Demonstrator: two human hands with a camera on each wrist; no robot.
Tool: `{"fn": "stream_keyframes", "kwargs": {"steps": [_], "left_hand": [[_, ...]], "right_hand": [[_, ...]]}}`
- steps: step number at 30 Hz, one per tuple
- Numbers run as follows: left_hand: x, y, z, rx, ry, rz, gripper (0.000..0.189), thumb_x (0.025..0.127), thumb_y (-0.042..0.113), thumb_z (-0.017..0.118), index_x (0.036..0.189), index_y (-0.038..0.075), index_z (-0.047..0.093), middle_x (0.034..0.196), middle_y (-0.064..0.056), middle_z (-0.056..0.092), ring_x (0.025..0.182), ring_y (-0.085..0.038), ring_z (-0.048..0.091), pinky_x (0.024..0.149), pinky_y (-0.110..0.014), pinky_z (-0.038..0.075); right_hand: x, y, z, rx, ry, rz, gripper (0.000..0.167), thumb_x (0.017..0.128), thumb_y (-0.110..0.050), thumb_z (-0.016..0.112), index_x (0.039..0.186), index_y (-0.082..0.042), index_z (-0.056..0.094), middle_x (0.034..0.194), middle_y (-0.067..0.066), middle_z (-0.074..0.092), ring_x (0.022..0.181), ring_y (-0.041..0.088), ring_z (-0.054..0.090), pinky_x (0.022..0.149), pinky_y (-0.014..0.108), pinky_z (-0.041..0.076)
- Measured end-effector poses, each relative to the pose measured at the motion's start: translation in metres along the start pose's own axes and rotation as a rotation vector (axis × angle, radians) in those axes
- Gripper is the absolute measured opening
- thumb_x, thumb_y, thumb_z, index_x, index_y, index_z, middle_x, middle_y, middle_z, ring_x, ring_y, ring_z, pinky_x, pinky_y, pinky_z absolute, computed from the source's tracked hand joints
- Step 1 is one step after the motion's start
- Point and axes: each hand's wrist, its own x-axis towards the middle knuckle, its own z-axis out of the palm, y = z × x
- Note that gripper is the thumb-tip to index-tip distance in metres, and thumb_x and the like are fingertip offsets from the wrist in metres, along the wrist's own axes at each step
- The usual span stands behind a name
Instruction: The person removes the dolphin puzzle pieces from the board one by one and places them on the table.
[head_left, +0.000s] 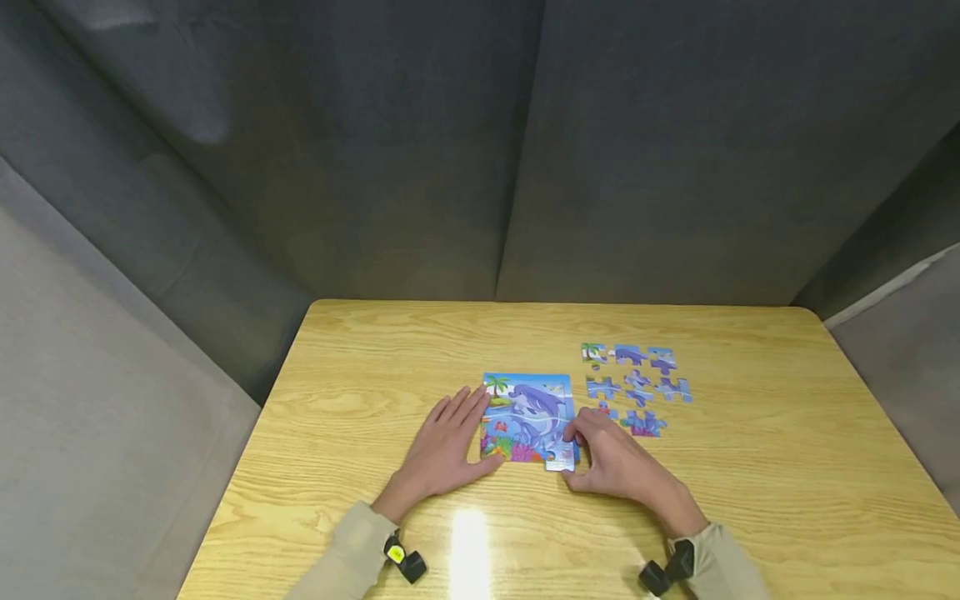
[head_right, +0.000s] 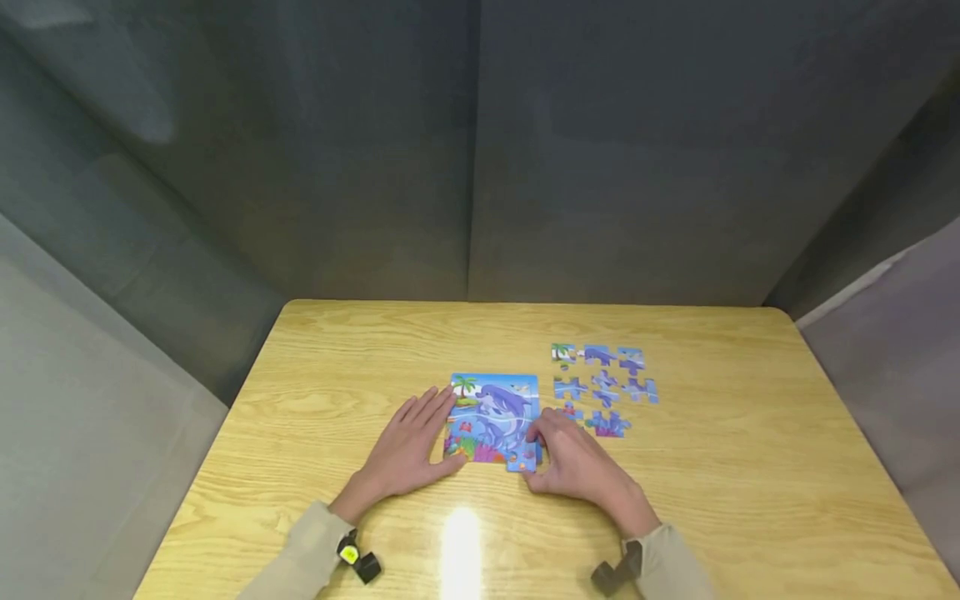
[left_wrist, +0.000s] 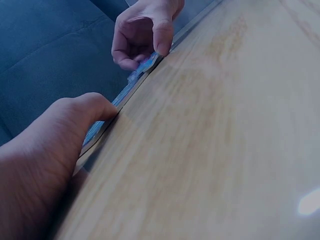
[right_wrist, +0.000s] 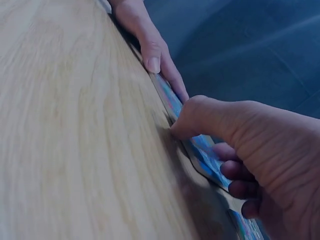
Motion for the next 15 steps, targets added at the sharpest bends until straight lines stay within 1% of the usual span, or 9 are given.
{"fn": "stream_keyframes", "kwargs": {"steps": [2, 5, 7, 10, 13, 15], "left_hand": [[0.001, 0.000, 0.000, 0.003, 0.000, -0.002, 0.100, 0.096, 0.082, 0.035, 0.168, 0.015, 0.019, 0.175, -0.002, 0.016, 0.161, -0.025, 0.014, 0.127, -0.051, 0.017], [0.000, 0.000, 0.000, 0.005, -0.007, -0.005, 0.100, 0.095, 0.082, 0.035, 0.168, 0.016, 0.018, 0.175, -0.001, 0.016, 0.161, -0.024, 0.013, 0.128, -0.050, 0.016], [0.000, 0.000, 0.000, 0.008, -0.017, -0.008, 0.100, 0.095, 0.083, 0.033, 0.169, 0.016, 0.017, 0.176, 0.000, 0.015, 0.161, -0.024, 0.012, 0.128, -0.050, 0.016], [-0.001, 0.000, 0.001, 0.010, -0.023, -0.008, 0.100, 0.095, 0.083, 0.032, 0.169, 0.016, 0.017, 0.176, 0.000, 0.014, 0.162, -0.023, 0.011, 0.128, -0.049, 0.015], [-0.001, 0.000, 0.000, 0.010, -0.022, -0.010, 0.100, 0.095, 0.083, 0.032, 0.169, 0.016, 0.017, 0.176, 0.000, 0.013, 0.162, -0.023, 0.011, 0.128, -0.049, 0.015], [-0.001, 0.000, 0.000, 0.008, -0.019, -0.009, 0.100, 0.095, 0.083, 0.032, 0.168, 0.016, 0.018, 0.176, 0.000, 0.014, 0.162, -0.023, 0.011, 0.128, -0.049, 0.015]], "right_hand": [[0.000, 0.002, 0.000, -0.006, 0.016, -0.011, 0.046, 0.066, -0.029, 0.093, 0.099, -0.016, 0.064, 0.086, -0.006, 0.051, 0.079, 0.007, 0.042, 0.082, 0.035, 0.048], [-0.002, 0.004, -0.001, -0.008, 0.026, -0.029, 0.048, 0.065, -0.029, 0.094, 0.100, -0.016, 0.063, 0.088, -0.005, 0.051, 0.084, 0.010, 0.044, 0.088, 0.036, 0.045], [-0.004, 0.005, -0.002, 0.002, 0.025, -0.034, 0.048, 0.065, -0.028, 0.093, 0.101, -0.016, 0.064, 0.088, -0.005, 0.052, 0.086, 0.012, 0.045, 0.079, 0.032, 0.042], [-0.007, 0.007, -0.006, 0.033, 0.028, -0.030, 0.049, 0.065, -0.024, 0.093, 0.103, -0.015, 0.064, 0.090, -0.002, 0.054, 0.088, 0.015, 0.049, 0.079, 0.030, 0.043], [-0.009, 0.009, -0.010, 0.065, 0.035, -0.017, 0.049, 0.065, -0.020, 0.093, 0.104, -0.013, 0.063, 0.090, -0.001, 0.056, 0.090, 0.017, 0.050, 0.079, 0.030, 0.044], [-0.011, 0.012, -0.013, 0.081, 0.040, -0.008, 0.049, 0.066, -0.018, 0.093, 0.104, -0.013, 0.062, 0.090, 0.000, 0.056, 0.090, 0.018, 0.050, 0.079, 0.029, 0.043]]}}
